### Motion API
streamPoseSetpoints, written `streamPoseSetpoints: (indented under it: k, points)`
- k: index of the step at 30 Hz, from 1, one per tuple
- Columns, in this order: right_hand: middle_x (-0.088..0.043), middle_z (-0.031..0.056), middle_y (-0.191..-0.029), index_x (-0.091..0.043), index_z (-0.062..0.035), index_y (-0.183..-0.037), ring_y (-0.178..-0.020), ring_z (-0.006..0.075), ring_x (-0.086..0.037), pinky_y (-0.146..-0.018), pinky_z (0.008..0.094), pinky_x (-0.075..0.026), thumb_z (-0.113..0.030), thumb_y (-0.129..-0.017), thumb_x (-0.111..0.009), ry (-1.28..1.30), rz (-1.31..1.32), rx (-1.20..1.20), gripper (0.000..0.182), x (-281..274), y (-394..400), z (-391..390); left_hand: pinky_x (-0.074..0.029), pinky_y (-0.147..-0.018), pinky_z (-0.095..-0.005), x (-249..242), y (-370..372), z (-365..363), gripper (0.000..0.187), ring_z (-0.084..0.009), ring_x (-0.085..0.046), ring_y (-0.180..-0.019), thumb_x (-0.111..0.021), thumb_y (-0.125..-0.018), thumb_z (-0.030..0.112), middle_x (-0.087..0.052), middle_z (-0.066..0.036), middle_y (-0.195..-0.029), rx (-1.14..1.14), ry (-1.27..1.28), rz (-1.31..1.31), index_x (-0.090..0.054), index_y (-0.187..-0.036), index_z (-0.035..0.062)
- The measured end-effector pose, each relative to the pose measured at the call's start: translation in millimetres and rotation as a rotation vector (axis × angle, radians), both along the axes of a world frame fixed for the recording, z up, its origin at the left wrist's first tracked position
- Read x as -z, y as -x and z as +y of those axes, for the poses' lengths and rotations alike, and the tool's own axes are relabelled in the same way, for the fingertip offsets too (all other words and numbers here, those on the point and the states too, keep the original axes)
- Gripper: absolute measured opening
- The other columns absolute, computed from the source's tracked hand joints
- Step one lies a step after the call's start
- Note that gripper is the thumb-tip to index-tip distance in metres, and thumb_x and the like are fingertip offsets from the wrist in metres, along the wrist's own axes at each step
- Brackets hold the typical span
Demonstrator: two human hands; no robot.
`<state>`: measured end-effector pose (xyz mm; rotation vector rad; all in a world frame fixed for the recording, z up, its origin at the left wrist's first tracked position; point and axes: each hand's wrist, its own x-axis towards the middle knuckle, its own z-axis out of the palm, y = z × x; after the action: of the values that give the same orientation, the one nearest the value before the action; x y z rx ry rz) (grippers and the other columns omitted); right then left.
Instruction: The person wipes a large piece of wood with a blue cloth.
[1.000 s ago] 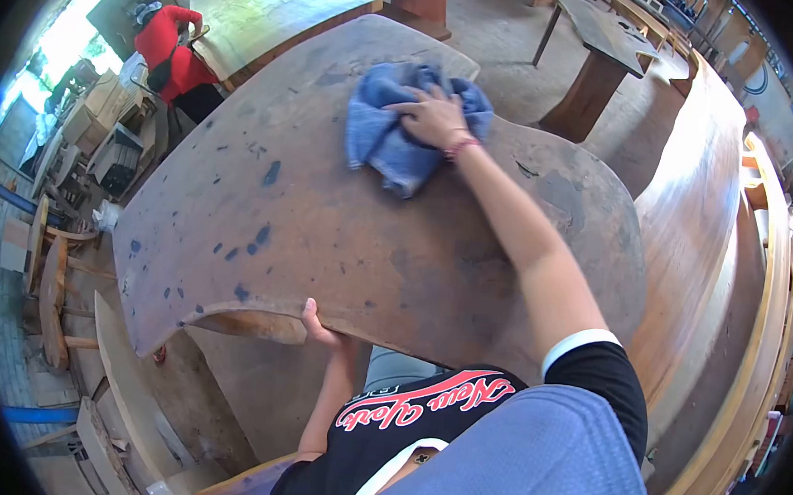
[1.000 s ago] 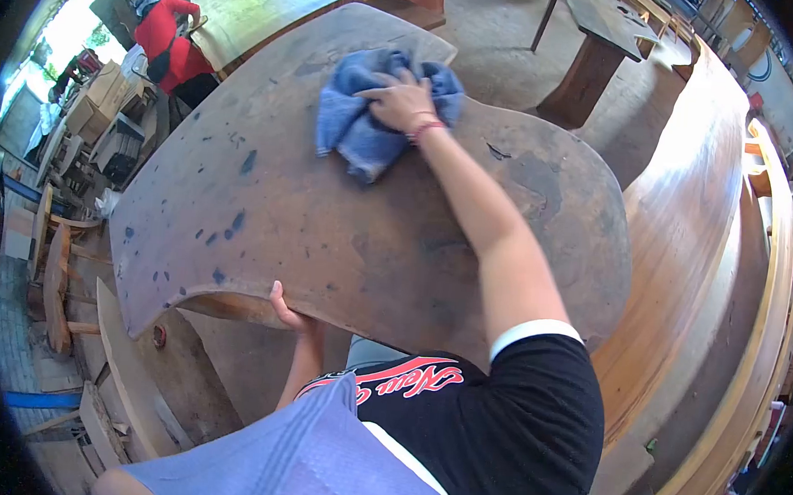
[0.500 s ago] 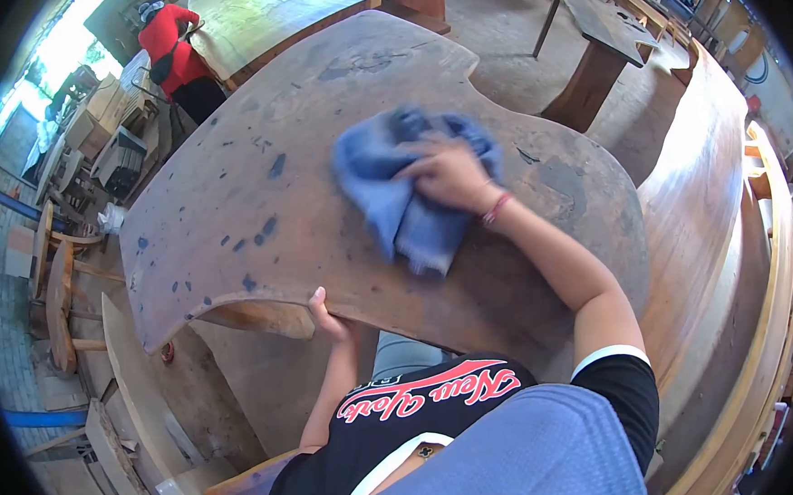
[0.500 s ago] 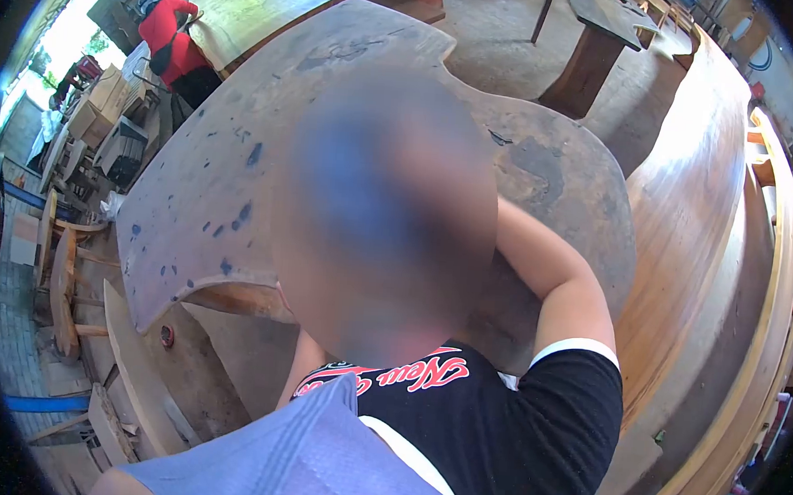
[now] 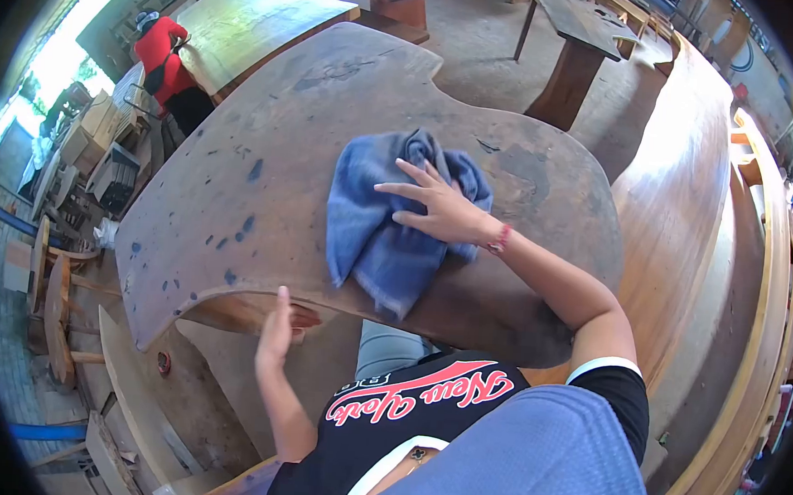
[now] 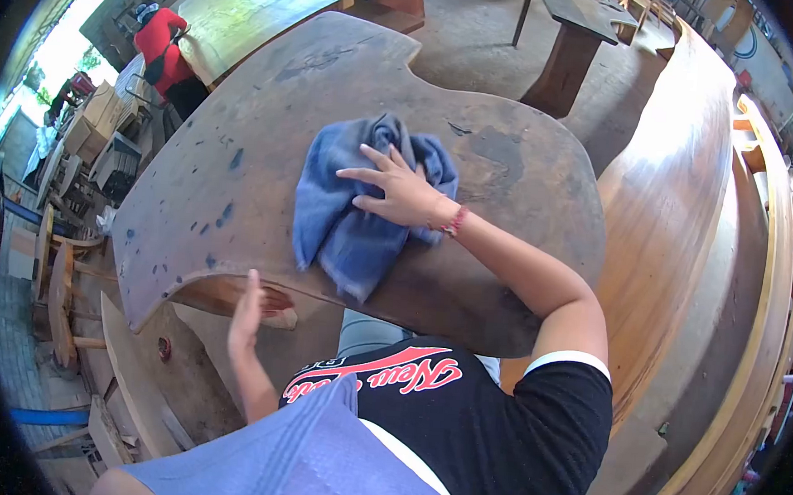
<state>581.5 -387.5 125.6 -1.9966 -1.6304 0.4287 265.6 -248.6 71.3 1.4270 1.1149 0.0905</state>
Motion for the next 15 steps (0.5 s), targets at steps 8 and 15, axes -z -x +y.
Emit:
streamPoseSetpoints:
  k: [8, 15]
  points:
    - [-0.054, 0.0125, -0.130, -0.059, -0.0072, -0.122, -0.123, 0.0251, -0.048, -0.103, 0.0340, -0.036, -0.015, -0.090, -0.056, -0.332, 0.278, 0.143, 0.033, -39, -28, -149, -0.029, -0.104, -0.0435, -73, -105, -45, 0.064, -0.0280, -0.032, -0.131, -0.058, -0.086, 0.045, -0.033, -0.019, -0.141, 0.346, -0.698, -0.397, -0.038, -0.139, 0.0170]
    - [-0.059, 0.0118, -0.119, -0.065, -0.0029, -0.110, -0.109, 0.0203, -0.057, -0.093, 0.0296, -0.044, -0.006, -0.091, -0.052, -0.770, 0.383, 0.804, 0.022, 33, -33, -258, -0.014, -0.101, -0.0702, -32, -243, -95, 0.079, -0.0562, -0.014, -0.132, -0.066, -0.064, 0.068, -0.014, -0.039, -0.143, 0.828, -1.215, -0.041, -0.050, -0.130, 0.0280]
